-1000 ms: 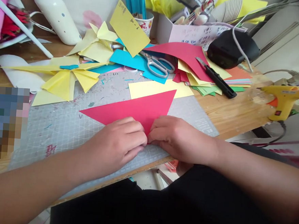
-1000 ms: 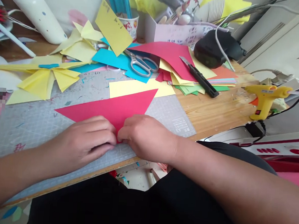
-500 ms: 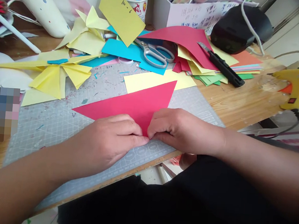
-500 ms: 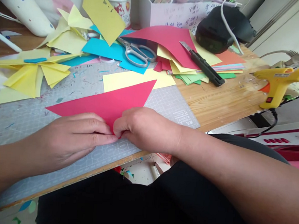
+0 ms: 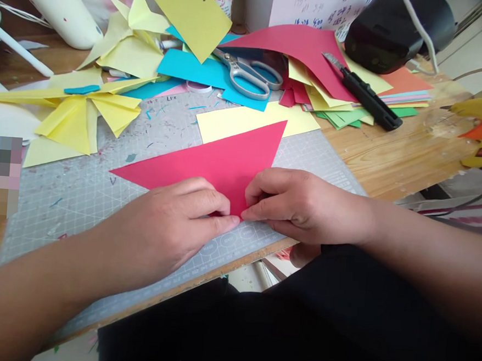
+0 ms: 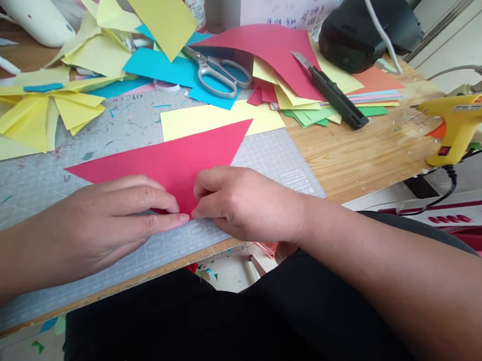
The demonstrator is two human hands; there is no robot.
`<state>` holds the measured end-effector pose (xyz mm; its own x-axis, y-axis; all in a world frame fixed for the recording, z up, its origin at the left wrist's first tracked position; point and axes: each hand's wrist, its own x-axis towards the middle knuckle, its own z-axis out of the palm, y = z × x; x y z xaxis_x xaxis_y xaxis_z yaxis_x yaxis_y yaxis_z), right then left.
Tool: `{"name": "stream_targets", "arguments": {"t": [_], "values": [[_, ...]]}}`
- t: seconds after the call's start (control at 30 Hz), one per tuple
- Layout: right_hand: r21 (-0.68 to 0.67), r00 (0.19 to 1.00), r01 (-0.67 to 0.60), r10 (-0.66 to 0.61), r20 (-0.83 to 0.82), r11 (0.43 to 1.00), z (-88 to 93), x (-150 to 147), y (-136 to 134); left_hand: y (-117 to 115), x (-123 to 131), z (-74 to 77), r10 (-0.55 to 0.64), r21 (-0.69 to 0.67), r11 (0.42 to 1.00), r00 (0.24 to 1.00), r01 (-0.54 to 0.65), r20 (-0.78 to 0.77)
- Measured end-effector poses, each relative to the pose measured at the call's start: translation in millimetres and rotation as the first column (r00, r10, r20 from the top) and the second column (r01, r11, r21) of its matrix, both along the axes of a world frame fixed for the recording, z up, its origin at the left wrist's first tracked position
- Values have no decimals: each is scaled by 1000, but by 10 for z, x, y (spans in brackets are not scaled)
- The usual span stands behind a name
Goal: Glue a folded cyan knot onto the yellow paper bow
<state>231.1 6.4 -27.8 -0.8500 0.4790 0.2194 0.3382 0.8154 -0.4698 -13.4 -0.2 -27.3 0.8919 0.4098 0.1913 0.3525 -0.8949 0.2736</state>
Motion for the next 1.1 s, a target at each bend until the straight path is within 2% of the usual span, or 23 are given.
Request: {"name": "stream_targets", "arguments": {"t": [0.2, 0.4, 0.6, 0.73, 0.97, 1.03, 1.1], "values": [[-17, 998, -53, 53, 23, 998, 27, 30, -2, -1, 20, 41, 0, -35, 999, 1000, -1, -31], [128, 988, -130, 117, 99, 983, 48, 25, -15, 5, -12, 60, -27, -47, 999, 998, 25, -51], [147, 984, -137, 118, 132, 980, 55, 31, -35, -17, -26, 91, -53, -25, 998, 997, 52, -49], [184, 987, -140, 122, 108, 973, 29, 48, -38, -49, -11, 92, -53, 43, 997, 993, 58, -103], [331, 984, -152, 112, 137, 931, -10, 64, -81, -124, 75, 150, -24, 183, 982, 988, 52, -152], [328, 987, -145, 113, 114, 933, -13, 61, -86, -133, 87, 163, -23, 205, 977, 989, 52, -143], [247, 995, -102, 96, 38, 964, -13, 63, -79, -137, 87, 166, -20, 209, 977, 992, 45, -125]]}}
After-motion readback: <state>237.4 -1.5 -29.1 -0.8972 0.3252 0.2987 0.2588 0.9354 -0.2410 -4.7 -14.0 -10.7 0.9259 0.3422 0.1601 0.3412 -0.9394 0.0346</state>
